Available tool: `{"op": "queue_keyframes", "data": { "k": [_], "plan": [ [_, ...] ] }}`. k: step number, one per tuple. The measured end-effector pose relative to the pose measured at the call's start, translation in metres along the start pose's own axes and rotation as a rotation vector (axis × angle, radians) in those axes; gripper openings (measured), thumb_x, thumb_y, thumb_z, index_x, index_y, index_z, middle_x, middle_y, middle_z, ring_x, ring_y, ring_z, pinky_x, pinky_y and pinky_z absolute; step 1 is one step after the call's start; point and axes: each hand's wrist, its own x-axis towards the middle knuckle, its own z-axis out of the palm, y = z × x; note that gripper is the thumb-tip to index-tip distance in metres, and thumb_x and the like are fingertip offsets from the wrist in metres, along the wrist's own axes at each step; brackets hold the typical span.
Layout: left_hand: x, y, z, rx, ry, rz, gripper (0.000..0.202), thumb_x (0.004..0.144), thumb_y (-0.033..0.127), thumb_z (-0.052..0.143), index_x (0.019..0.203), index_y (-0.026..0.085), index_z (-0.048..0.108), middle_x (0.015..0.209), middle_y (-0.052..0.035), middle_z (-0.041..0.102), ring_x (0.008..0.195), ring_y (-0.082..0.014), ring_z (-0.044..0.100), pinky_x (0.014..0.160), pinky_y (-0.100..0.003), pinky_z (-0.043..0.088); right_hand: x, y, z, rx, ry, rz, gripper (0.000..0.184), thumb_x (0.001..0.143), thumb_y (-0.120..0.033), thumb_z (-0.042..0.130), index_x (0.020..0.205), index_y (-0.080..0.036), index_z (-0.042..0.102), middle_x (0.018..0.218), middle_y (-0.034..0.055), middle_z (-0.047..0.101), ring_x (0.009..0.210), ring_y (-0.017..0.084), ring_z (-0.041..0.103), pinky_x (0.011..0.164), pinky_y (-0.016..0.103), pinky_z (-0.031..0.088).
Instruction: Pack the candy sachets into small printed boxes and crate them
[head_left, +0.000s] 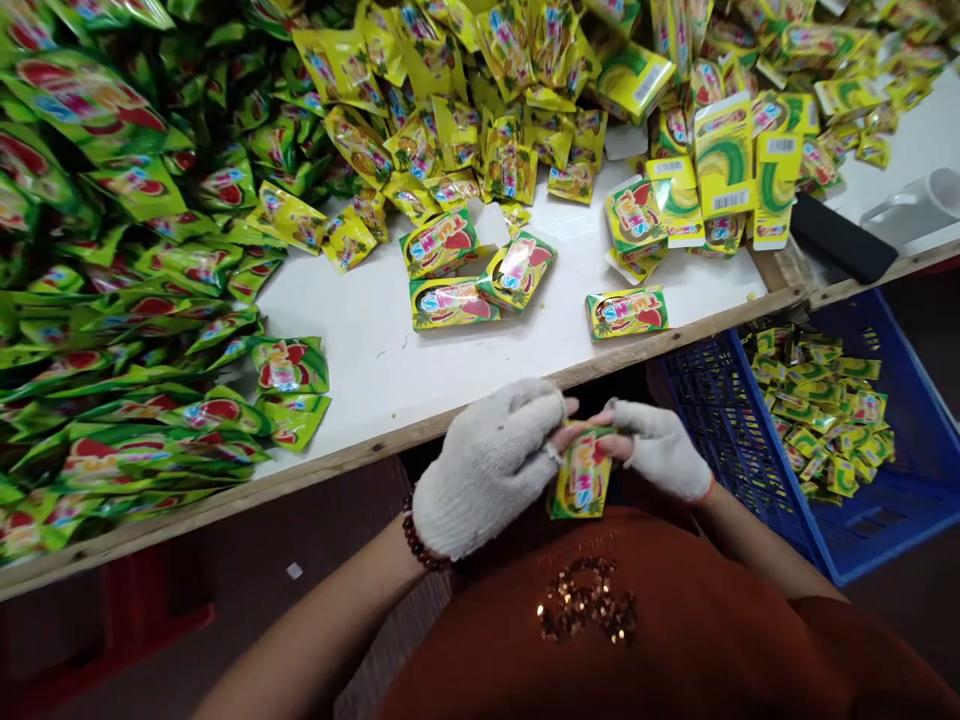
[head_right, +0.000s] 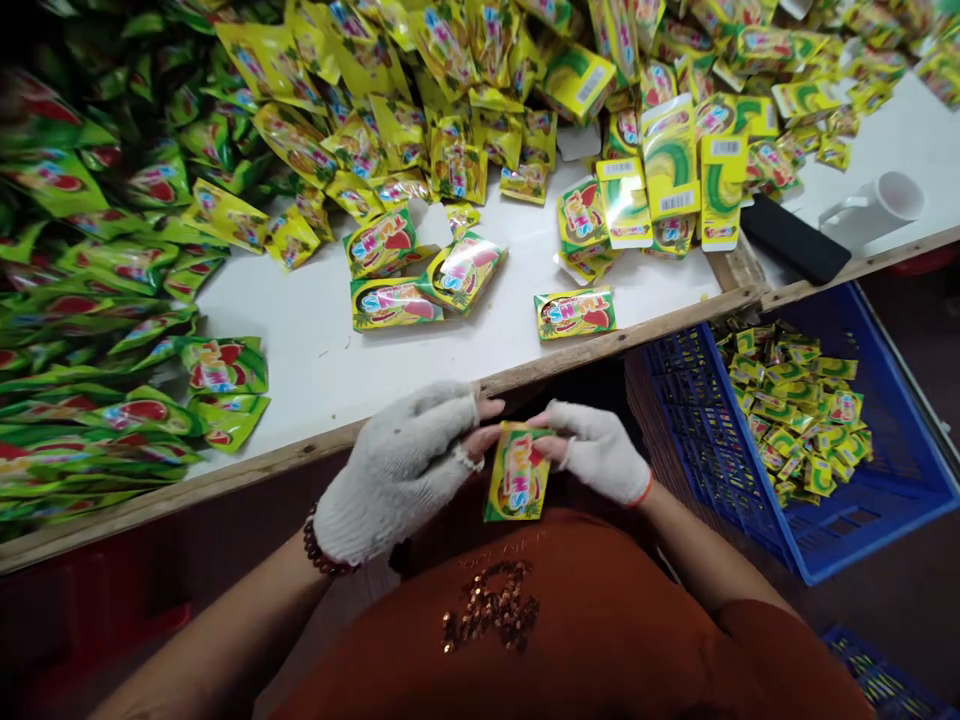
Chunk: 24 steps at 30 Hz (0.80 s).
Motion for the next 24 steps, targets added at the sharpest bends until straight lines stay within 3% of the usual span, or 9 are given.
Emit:
{"op": "queue_keyframes", "data": {
  "k": [3,5,7,9,12,15,17,21,24],
  "plan": [
    [0.048,-0.001,0.005,0.145,-0.067,0.01,0.023,0.097,0.023,0.048,0.093,0.014,0.068,0.095,-0.0107,0.07,0.088,-0.0207,0.065,0.078,-0.031,0.051,-0.005,-0.004,-0.032,0.214,0.11,-0.14,0.043,0.093,-0.062,0.055,0.113,-0.028,0.071,0.076,-0.0001,0.069,0.054,0.01,0.055,0.051,0.021,0.046],
    [0.082,-0.002,0.017,0.256,-0.173,-0.025,0.021,0.095,0.018,0.047,0.097,0.014,0.067,0.102,-0.0123,0.07,0.094,-0.0228,0.065,0.08,-0.033,0.051,-0.009,-0.011,-0.05,0.316,0.106,-0.237,0.06,0.095,-0.074,0.032,0.12,-0.033,0.066,0.059,-0.004,0.062,0.037,0.008,0.036,0.04,0.02,0.034],
    [0.113,-0.003,0.03,0.34,-0.247,-0.078,0.022,0.094,0.017,0.047,0.105,0.014,0.066,0.107,-0.0138,0.069,0.096,-0.0251,0.066,0.08,-0.034,0.051,-0.011,-0.018,-0.059,0.379,0.125,-0.266,0.061,0.096,-0.075,0.024,0.119,-0.035,0.064,0.048,-0.008,0.051,0.031,0.007,0.02,0.036,0.02,0.026],
    [0.136,-0.002,0.038,0.402,-0.306,-0.11,0.025,0.091,0.021,0.053,0.111,0.014,0.065,0.108,-0.0163,0.069,0.097,-0.0284,0.067,0.078,-0.036,0.051,-0.01,-0.022,-0.055,0.372,0.144,-0.213,0.057,0.095,-0.075,0.028,0.113,-0.034,0.062,0.046,-0.009,0.046,0.03,0.007,0.019,0.035,0.02,0.025],
    [0.153,-0.003,0.039,0.425,-0.364,-0.125,0.03,0.086,0.029,0.062,0.11,0.012,0.066,0.104,-0.0188,0.07,0.096,-0.0316,0.067,0.078,-0.038,0.051,-0.004,-0.021,-0.039,0.375,0.105,-0.12,0.053,0.09,-0.077,0.04,0.102,-0.029,0.059,0.052,-0.0064,0.049,0.032,0.01,0.036,0.035,0.021,0.031],
    [0.147,-0.008,0.025,0.321,-0.312,-0.11,0.025,0.088,0.034,0.061,0.103,0.015,0.068,0.101,-0.0142,0.072,0.092,-0.0275,0.066,0.077,-0.035,0.049,0.005,-0.02,-0.026,0.451,0.068,-0.112,0.042,0.089,-0.068,0.055,0.098,-0.027,0.059,0.061,-0.0033,0.058,0.043,0.013,0.055,0.039,0.022,0.042],
    [0.132,-0.015,0.013,0.231,-0.176,-0.11,0.019,0.091,0.032,0.057,0.096,0.017,0.068,0.095,-0.0091,0.072,0.087,-0.0226,0.064,0.075,-0.032,0.047,0.013,-0.023,-0.022,0.409,0.132,-0.141,0.032,0.089,-0.056,0.063,0.096,-0.025,0.061,0.066,-0.0017,0.063,0.051,0.015,0.063,0.043,0.022,0.047],
    [0.087,-0.028,-0.003,0.034,0.13,-0.222,0.017,0.092,0.031,0.058,0.09,0.017,0.067,0.082,-0.0031,0.069,0.074,-0.0167,0.06,0.069,-0.028,0.047,0.039,-0.041,-0.022,-0.089,0.363,-0.322,0.01,0.089,-0.032,0.07,0.09,-0.022,0.068,0.079,0.0024,0.07,0.073,0.016,0.07,0.064,0.027,0.057],
    [0.057,-0.034,0.001,-0.173,0.205,-0.27,0.021,0.094,0.033,0.057,0.105,0.018,0.068,0.094,-0.0049,0.074,0.085,-0.0179,0.067,0.076,-0.028,0.053,0.067,-0.052,-0.019,-0.408,0.416,-0.458,0.013,0.085,-0.024,0.072,0.097,-0.021,0.069,0.101,0.0068,0.074,0.093,0.02,0.07,0.086,0.035,0.057]
  ]
}}
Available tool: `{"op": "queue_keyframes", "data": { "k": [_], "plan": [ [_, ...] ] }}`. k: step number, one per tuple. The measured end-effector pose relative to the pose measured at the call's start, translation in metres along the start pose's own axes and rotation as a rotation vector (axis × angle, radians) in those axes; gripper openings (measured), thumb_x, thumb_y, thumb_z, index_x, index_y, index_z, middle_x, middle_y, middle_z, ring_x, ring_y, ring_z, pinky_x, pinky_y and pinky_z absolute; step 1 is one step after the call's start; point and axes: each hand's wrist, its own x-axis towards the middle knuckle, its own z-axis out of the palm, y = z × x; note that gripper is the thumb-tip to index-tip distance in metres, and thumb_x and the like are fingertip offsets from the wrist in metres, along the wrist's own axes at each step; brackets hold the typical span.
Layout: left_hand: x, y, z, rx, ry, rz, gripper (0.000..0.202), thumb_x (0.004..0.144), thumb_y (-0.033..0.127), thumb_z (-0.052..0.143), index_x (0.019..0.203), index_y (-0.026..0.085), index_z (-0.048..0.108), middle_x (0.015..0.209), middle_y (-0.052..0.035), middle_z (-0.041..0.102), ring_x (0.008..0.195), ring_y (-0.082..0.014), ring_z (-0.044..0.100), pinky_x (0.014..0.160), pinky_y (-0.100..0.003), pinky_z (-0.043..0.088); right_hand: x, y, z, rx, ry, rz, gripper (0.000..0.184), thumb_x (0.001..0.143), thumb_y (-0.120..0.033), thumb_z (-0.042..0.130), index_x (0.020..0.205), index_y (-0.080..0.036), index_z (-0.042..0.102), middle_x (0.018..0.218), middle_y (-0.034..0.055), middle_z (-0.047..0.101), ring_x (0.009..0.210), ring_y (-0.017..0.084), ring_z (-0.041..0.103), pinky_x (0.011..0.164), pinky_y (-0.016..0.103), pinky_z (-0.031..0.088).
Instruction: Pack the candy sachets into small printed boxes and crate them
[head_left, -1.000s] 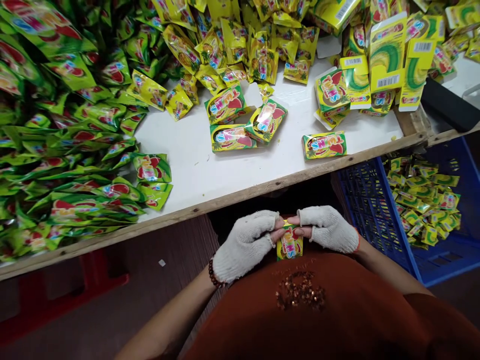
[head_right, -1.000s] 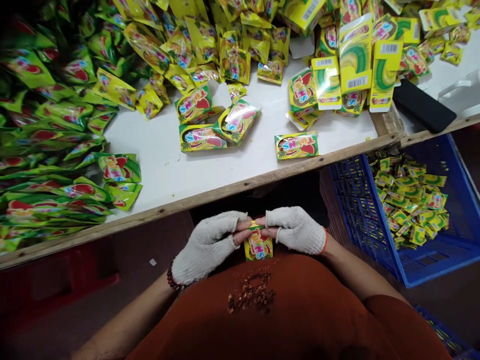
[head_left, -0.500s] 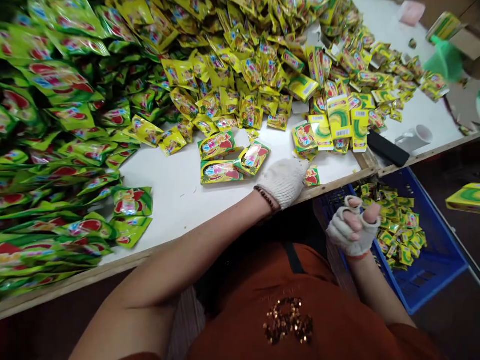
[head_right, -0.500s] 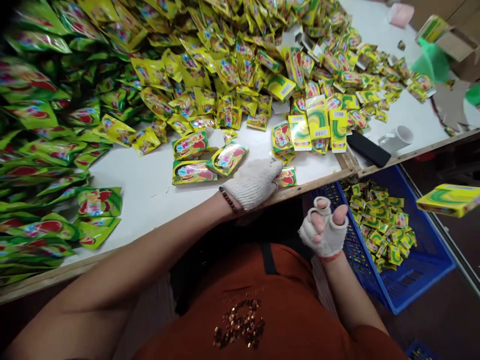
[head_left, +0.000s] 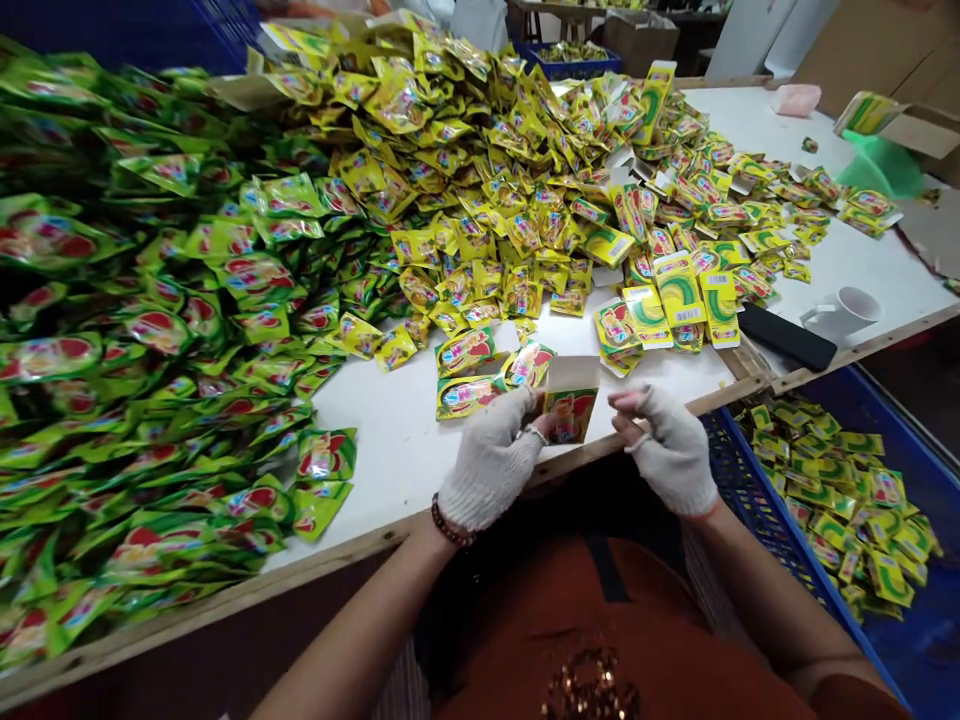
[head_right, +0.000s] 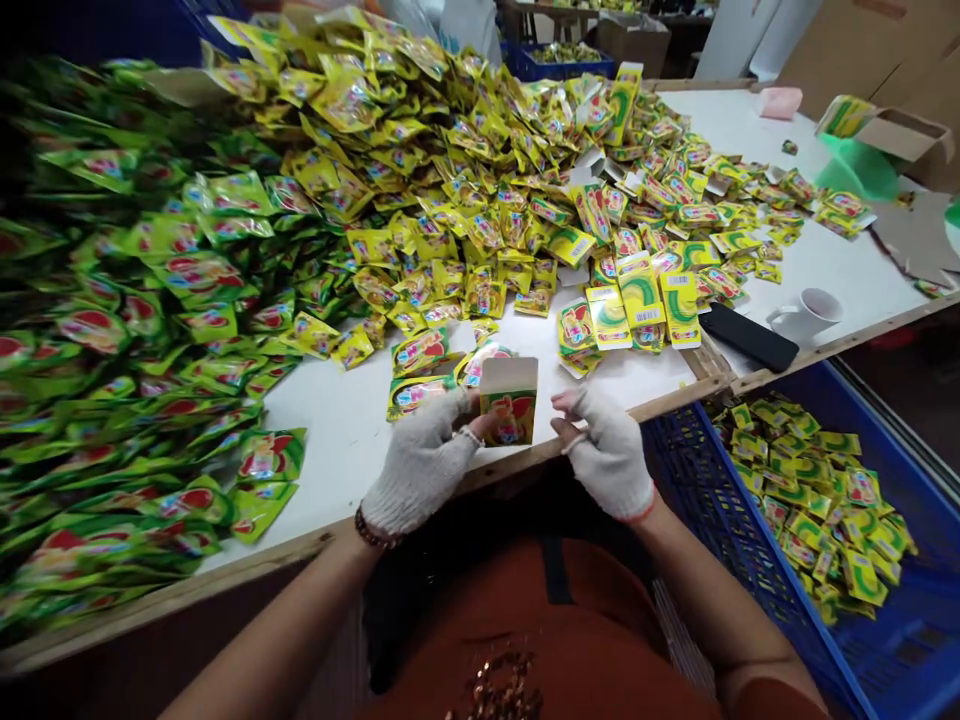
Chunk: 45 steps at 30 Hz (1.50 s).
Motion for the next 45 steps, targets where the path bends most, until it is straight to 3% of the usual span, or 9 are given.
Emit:
{"op": "queue_keyframes", "data": {
  "k": [3,7,11,16,20,25,31,39,45],
  "plan": [
    [-0.018,-0.01,0.005,-0.129,0.076,-0.064,0.034,0.093,0.031,0.06,0.124,0.018,0.058,0.11,-0.0082,0.075,0.098,-0.0203,0.072,0.082,-0.03,0.058,0.019,0.004,0.02,0.07,-0.132,0.003,0.017,0.085,-0.022,0.069,0.101,-0.021,0.064,0.102,0.0061,0.074,0.09,0.019,0.072,0.082,0.034,0.06],
    [-0.026,-0.017,0.007,-0.027,0.208,-0.002,0.048,0.088,0.023,0.065,0.133,0.02,0.05,0.114,-0.0092,0.075,0.099,-0.021,0.074,0.083,-0.032,0.061,0.027,0.011,0.037,0.141,-0.231,-0.067,0.023,0.09,-0.021,0.063,0.112,-0.022,0.063,0.102,0.0048,0.074,0.092,0.018,0.073,0.082,0.031,0.061],
    [-0.026,-0.022,0.002,0.024,0.249,0.115,0.048,0.088,0.018,0.064,0.134,0.023,0.051,0.124,-0.0081,0.072,0.105,-0.0203,0.073,0.086,-0.031,0.061,0.029,0.015,0.035,0.029,-0.253,-0.209,0.037,0.091,-0.018,0.062,0.127,-0.023,0.063,0.118,0.0081,0.072,0.099,0.019,0.072,0.089,0.034,0.059],
    [-0.028,-0.028,-0.003,0.032,0.171,0.169,0.027,0.089,0.018,0.062,0.116,0.02,0.066,0.107,-0.0068,0.077,0.095,-0.0197,0.074,0.085,-0.031,0.06,0.036,0.014,0.03,-0.037,-0.331,-0.344,0.024,0.09,-0.018,0.061,0.11,-0.023,0.074,0.096,0.0048,0.075,0.088,0.019,0.071,0.082,0.032,0.058],
    [-0.022,-0.022,-0.003,-0.047,0.185,0.127,0.011,0.091,0.023,0.062,0.095,0.019,0.07,0.092,-0.0048,0.076,0.089,-0.0186,0.073,0.084,-0.031,0.059,0.043,0.01,0.034,-0.046,-0.378,-0.237,0.012,0.09,-0.021,0.063,0.094,-0.022,0.074,0.088,0.0033,0.073,0.083,0.018,0.069,0.076,0.03,0.056],
    [-0.013,-0.021,0.003,-0.29,0.205,-0.059,0.03,0.088,0.026,0.065,0.116,0.017,0.061,0.102,-0.0065,0.074,0.09,-0.0188,0.072,0.076,-0.029,0.059,0.047,0.01,0.039,0.046,-0.356,-0.137,0.031,0.092,-0.025,0.062,0.122,-0.021,0.064,0.09,0.0027,0.071,0.078,0.016,0.067,0.073,0.028,0.056],
    [-0.018,-0.018,-0.008,-0.057,0.214,0.193,0.012,0.091,0.022,0.061,0.094,0.018,0.072,0.089,-0.0035,0.076,0.083,-0.0165,0.07,0.08,-0.028,0.055,0.047,-0.001,0.029,-0.069,-0.424,-0.38,0.017,0.094,-0.031,0.062,0.1,-0.023,0.075,0.094,0.0055,0.077,0.088,0.02,0.072,0.081,0.031,0.058],
    [-0.009,-0.005,-0.025,0.0,0.094,0.137,0.014,0.092,0.026,0.063,0.088,0.018,0.074,0.077,-0.0008,0.075,0.069,-0.0137,0.067,0.061,-0.022,0.051,0.055,-0.018,0.028,-0.187,-0.471,-0.322,0.017,0.092,-0.029,0.065,0.094,-0.019,0.078,0.079,0.0031,0.075,0.071,0.016,0.069,0.065,0.024,0.054],
    [-0.02,-0.021,-0.023,0.151,0.132,0.487,0.016,0.094,0.021,0.059,0.101,0.019,0.073,0.101,-0.0092,0.076,0.088,-0.0163,0.072,0.078,-0.026,0.058,0.057,-0.005,0.016,-0.122,-0.584,-0.497,0.021,0.09,-0.019,0.062,0.103,-0.025,0.077,0.1,0.0061,0.078,0.092,0.019,0.074,0.08,0.029,0.06]
  ]
}}
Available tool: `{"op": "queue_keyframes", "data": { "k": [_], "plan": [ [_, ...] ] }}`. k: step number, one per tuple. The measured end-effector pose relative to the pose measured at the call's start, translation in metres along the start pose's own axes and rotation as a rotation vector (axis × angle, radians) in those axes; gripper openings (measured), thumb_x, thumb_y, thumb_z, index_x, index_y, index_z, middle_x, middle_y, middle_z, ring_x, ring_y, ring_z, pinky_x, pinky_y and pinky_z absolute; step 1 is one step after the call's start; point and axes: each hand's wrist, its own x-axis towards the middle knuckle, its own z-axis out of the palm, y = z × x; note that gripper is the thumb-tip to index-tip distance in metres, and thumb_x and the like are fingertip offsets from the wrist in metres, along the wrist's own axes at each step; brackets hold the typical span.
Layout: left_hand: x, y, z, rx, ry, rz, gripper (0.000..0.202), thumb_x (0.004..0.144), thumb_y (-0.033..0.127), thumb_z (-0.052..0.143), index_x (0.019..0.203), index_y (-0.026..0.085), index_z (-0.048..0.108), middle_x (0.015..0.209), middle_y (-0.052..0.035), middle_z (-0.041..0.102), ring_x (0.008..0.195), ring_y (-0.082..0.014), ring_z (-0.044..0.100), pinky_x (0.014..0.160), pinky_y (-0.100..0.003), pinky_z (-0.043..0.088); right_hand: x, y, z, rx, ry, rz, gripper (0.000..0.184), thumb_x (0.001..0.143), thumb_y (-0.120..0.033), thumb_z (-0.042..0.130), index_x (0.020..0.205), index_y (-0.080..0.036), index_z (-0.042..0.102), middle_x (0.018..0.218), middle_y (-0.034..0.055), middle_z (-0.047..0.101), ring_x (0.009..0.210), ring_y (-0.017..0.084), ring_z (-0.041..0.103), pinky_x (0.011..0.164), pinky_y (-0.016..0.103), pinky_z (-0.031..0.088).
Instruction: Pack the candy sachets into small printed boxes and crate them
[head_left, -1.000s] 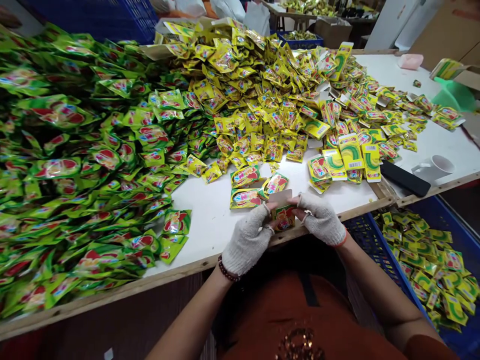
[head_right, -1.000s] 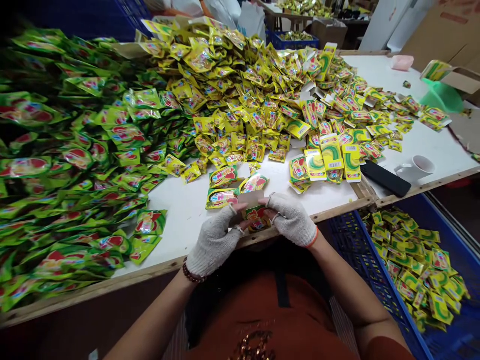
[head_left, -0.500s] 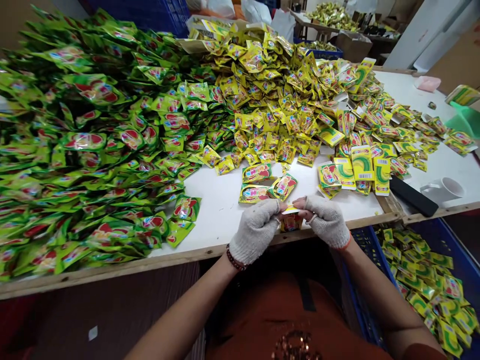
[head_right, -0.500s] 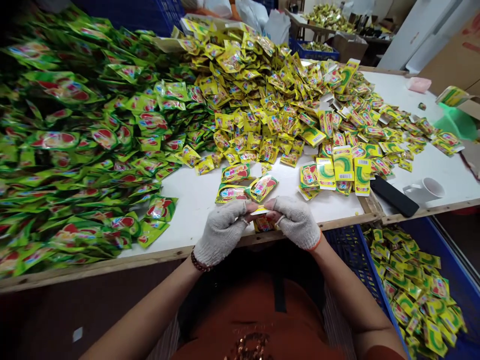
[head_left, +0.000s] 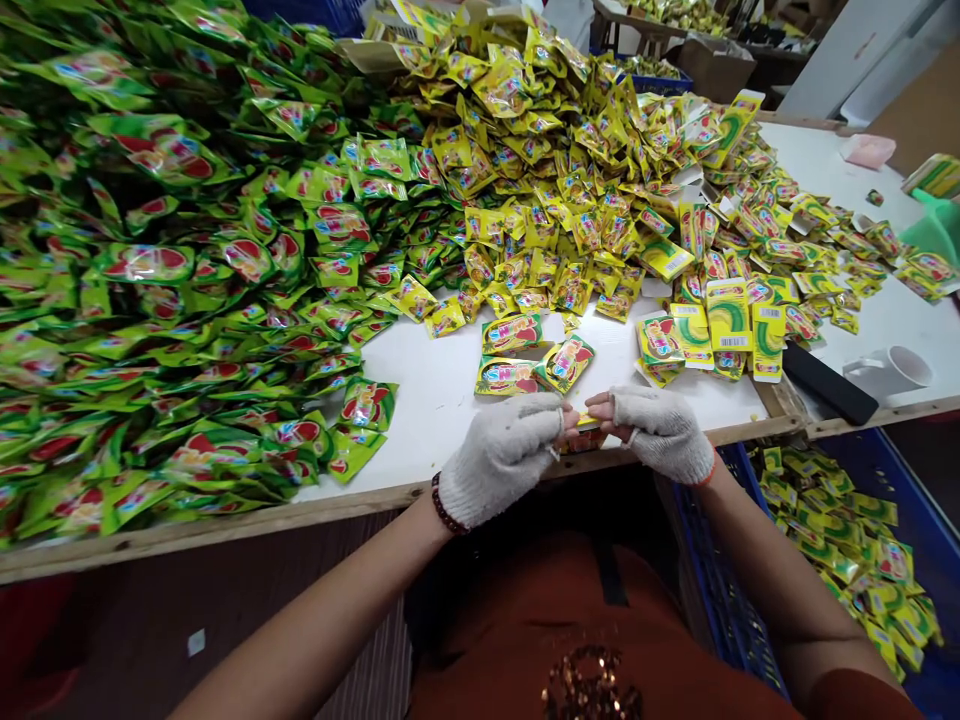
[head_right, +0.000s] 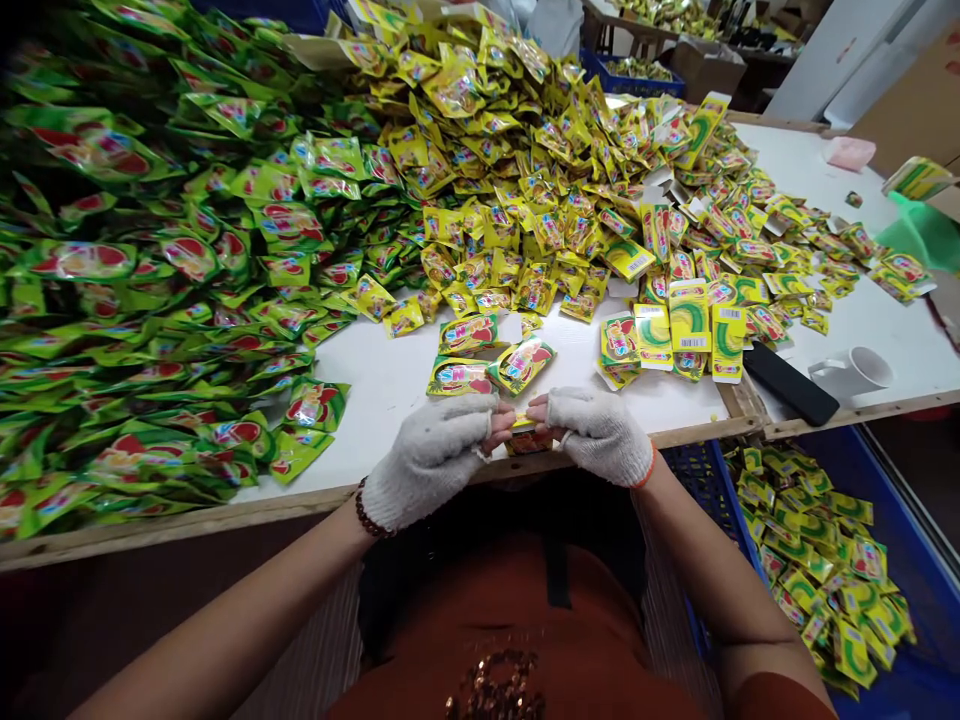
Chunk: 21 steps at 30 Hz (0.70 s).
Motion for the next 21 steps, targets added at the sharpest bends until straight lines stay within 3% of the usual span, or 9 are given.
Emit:
{"op": "queue_keyframes", "data": {
  "k": [3,8,11,13,15,18,21],
  "plan": [
    [-0.009,-0.001,0.0,0.19,-0.068,0.162,0.021,0.094,0.019,0.054,0.109,0.02,0.069,0.1,-0.0105,0.075,0.087,-0.0175,0.071,0.073,-0.028,0.058,-0.013,0.006,-0.002,-0.083,-0.083,-0.073,0.03,0.087,-0.019,0.064,0.114,-0.026,0.074,0.112,0.0101,0.076,0.1,0.022,0.073,0.079,0.032,0.062],
    [-0.002,0.0,-0.003,0.23,-0.135,0.228,0.018,0.095,0.021,0.051,0.103,0.02,0.067,0.095,-0.0093,0.072,0.083,-0.0169,0.068,0.073,-0.028,0.056,-0.023,0.006,0.012,-0.121,-0.027,-0.067,0.035,0.088,-0.016,0.06,0.12,-0.025,0.072,0.109,0.0106,0.076,0.091,0.02,0.073,0.073,0.031,0.06],
    [0.014,-0.012,-0.011,0.24,-0.125,0.099,0.02,0.096,0.026,0.049,0.099,0.018,0.068,0.101,-0.0098,0.071,0.089,-0.018,0.067,0.076,-0.028,0.054,-0.027,0.007,0.014,0.032,0.222,0.174,0.027,0.089,-0.021,0.062,0.112,-0.026,0.074,0.095,0.0053,0.076,0.081,0.019,0.07,0.07,0.031,0.058],
    [0.024,-0.025,-0.019,0.329,-0.142,-0.053,0.02,0.095,0.024,0.048,0.094,0.018,0.068,0.097,-0.0095,0.071,0.089,-0.02,0.067,0.076,-0.03,0.053,-0.036,0.009,0.001,0.214,0.493,0.356,0.021,0.087,-0.033,0.068,0.106,-0.027,0.075,0.089,0.0034,0.074,0.074,0.018,0.067,0.065,0.031,0.055],
    [0.031,-0.036,-0.026,0.426,-0.206,-0.176,0.017,0.093,0.024,0.053,0.093,0.018,0.069,0.096,-0.0096,0.072,0.089,-0.023,0.067,0.076,-0.033,0.052,-0.051,0.012,-0.02,0.507,0.708,0.412,0.026,0.088,-0.047,0.066,0.106,-0.03,0.073,0.085,0.002,0.072,0.064,0.016,0.062,0.055,0.029,0.05],
    [0.041,-0.041,-0.025,0.462,-0.3,-0.279,0.025,0.085,0.039,0.067,0.1,0.018,0.069,0.099,-0.0114,0.072,0.092,-0.0279,0.067,0.076,-0.035,0.05,-0.073,0.013,-0.05,0.839,0.812,0.369,0.036,0.096,-0.061,0.045,0.105,-0.038,0.072,0.074,-0.0001,0.065,0.049,0.012,0.051,0.045,0.028,0.038],
    [0.056,-0.033,-0.007,0.477,-0.315,-0.377,0.054,0.075,0.061,0.072,0.106,0.017,0.066,0.094,-0.0137,0.071,0.088,-0.031,0.068,0.075,-0.036,0.049,-0.073,0.007,-0.05,0.863,0.785,0.46,0.038,0.096,-0.063,0.045,0.095,-0.036,0.071,0.069,0.0004,0.061,0.046,0.012,0.049,0.043,0.028,0.035]
  ]
}}
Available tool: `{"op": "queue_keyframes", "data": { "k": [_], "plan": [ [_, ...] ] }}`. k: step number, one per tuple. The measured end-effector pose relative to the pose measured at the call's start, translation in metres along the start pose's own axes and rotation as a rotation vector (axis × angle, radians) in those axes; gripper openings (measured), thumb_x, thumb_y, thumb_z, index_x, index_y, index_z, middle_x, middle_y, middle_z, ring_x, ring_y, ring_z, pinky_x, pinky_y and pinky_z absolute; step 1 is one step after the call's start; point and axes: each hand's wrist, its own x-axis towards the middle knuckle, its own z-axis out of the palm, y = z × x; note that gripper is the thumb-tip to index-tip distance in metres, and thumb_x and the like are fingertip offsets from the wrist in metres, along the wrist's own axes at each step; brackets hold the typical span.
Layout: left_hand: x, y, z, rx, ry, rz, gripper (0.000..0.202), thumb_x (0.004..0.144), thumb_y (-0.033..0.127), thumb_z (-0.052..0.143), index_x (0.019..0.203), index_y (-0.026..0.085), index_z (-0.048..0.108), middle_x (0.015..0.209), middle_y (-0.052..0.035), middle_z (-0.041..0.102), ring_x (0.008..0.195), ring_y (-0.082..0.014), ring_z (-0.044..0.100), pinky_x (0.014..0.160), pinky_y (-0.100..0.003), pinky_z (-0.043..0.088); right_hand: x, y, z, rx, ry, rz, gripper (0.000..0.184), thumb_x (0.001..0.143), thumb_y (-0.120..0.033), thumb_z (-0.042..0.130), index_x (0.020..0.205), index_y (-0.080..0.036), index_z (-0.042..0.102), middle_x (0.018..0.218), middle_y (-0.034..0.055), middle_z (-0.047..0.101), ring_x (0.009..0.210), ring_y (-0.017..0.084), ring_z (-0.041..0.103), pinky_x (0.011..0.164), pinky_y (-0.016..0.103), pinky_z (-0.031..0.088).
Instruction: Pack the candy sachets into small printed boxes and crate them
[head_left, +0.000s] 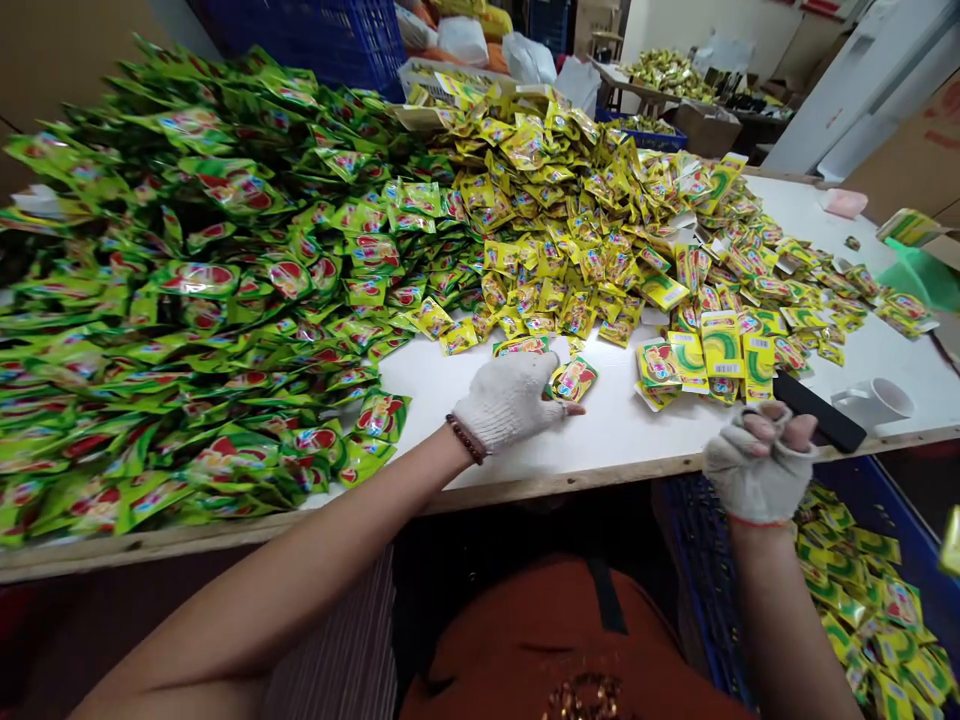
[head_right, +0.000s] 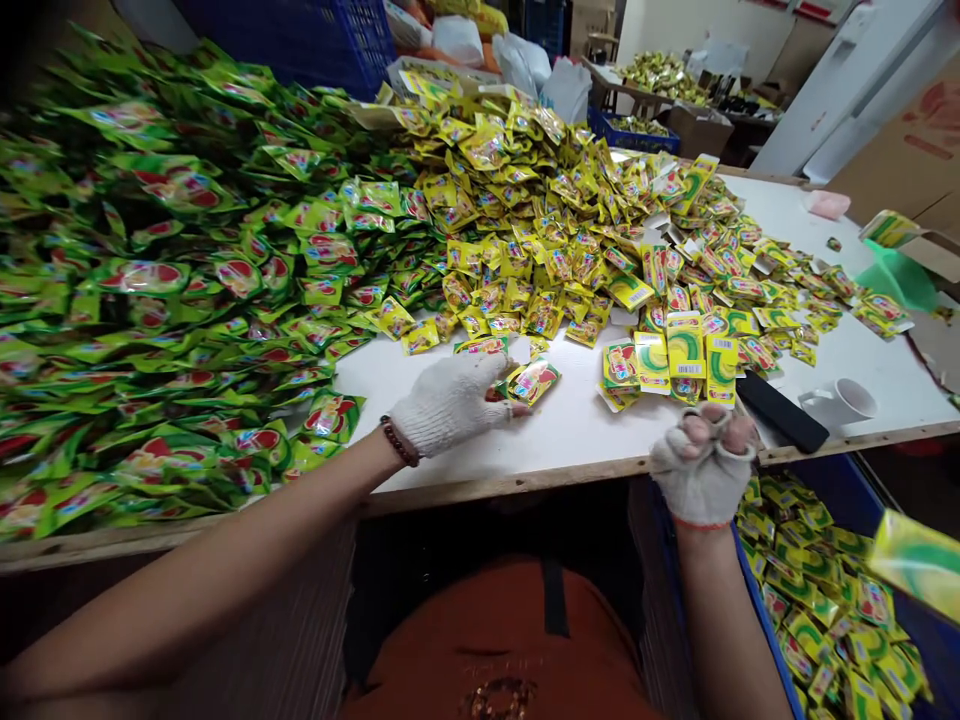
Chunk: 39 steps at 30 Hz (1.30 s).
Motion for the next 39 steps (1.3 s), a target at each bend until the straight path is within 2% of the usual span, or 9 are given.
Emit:
{"op": "queue_keyframes", "data": {
  "k": [2,6,10,14,18,26,30,34,39],
  "plan": [
    [0.01,0.017,0.006,0.069,-0.018,-0.074,0.06,0.073,0.061,0.074,0.11,0.015,0.063,0.089,-0.0146,0.071,0.086,-0.033,0.068,0.075,-0.037,0.049,-0.002,0.009,0.019,-0.073,-0.05,0.091,0.033,0.091,-0.063,0.056,0.094,-0.032,0.069,0.072,0.001,0.063,0.053,0.014,0.058,0.046,0.028,0.043],
    [0.018,0.038,0.018,0.049,-0.021,-0.14,0.054,0.073,0.04,0.075,0.118,0.016,0.058,0.095,-0.0148,0.071,0.09,-0.0335,0.069,0.077,-0.039,0.049,0.003,0.038,0.063,-0.307,-0.2,0.259,0.038,0.083,-0.054,0.071,0.103,-0.022,0.061,0.086,0.0051,0.071,0.073,0.019,0.071,0.06,0.031,0.056],
    [-0.003,0.039,0.028,-0.368,0.106,-0.223,0.048,0.077,0.037,0.073,0.117,0.019,0.055,0.098,-0.0102,0.07,0.089,-0.0272,0.069,0.074,-0.036,0.052,0.015,0.061,0.083,-0.458,-0.163,0.228,0.048,0.073,-0.047,0.081,0.102,-0.021,0.052,0.101,0.0094,0.072,0.089,0.02,0.073,0.072,0.032,0.06],
    [-0.033,0.035,0.037,-0.77,0.165,-0.198,0.034,0.085,0.028,0.066,0.116,0.02,0.056,0.105,-0.0088,0.072,0.091,-0.0224,0.07,0.079,-0.035,0.057,0.017,0.074,0.093,-0.408,-0.211,0.174,0.047,0.073,-0.041,0.08,0.094,-0.025,0.041,0.085,0.0017,0.071,0.081,0.02,0.073,0.071,0.033,0.061],
    [-0.051,0.027,0.039,-1.046,0.228,-0.232,0.043,0.087,0.025,0.063,0.128,0.019,0.049,0.113,-0.01,0.072,0.098,-0.021,0.072,0.085,-0.036,0.06,0.006,0.076,0.1,-0.406,-0.314,0.108,0.039,0.08,-0.033,0.074,0.105,-0.026,0.044,0.088,0.0009,0.071,0.08,0.019,0.073,0.073,0.032,0.061],
    [-0.063,0.011,0.037,-0.671,0.256,0.028,0.023,0.089,0.022,0.062,0.111,0.019,0.07,0.103,-0.0072,0.076,0.096,-0.0207,0.072,0.089,-0.036,0.058,-0.004,0.075,0.084,-0.754,-0.401,-0.194,0.037,0.09,-0.025,0.063,0.127,-0.022,0.06,0.105,0.0067,0.074,0.088,0.017,0.071,0.083,0.031,0.058],
    [-0.061,0.013,0.038,-0.847,0.259,-0.097,0.03,0.088,0.028,0.065,0.116,0.018,0.065,0.106,-0.0083,0.075,0.095,-0.0215,0.073,0.084,-0.035,0.061,-0.006,0.073,0.082,-0.764,-0.409,-0.221,0.039,0.091,-0.025,0.062,0.131,-0.023,0.06,0.099,0.0051,0.074,0.081,0.016,0.069,0.076,0.03,0.059],
    [-0.059,0.012,0.035,-0.865,0.223,-0.114,0.018,0.085,0.028,0.066,0.099,0.018,0.067,0.094,-0.0052,0.075,0.082,-0.0189,0.072,0.076,-0.032,0.061,-0.003,0.065,0.085,-0.803,-0.44,-0.254,0.028,0.088,-0.024,0.065,0.116,-0.024,0.069,0.101,0.006,0.074,0.088,0.02,0.07,0.082,0.034,0.058],
    [-0.051,0.012,0.025,-0.835,0.176,-0.075,0.01,0.086,0.028,0.063,0.089,0.018,0.066,0.082,-0.0025,0.072,0.076,-0.0176,0.068,0.073,-0.032,0.058,0.01,0.059,0.097,-0.792,-0.454,-0.197,0.01,0.09,-0.026,0.061,0.09,-0.021,0.069,0.076,0.0011,0.067,0.072,0.016,0.063,0.069,0.028,0.055]
  ]
}}
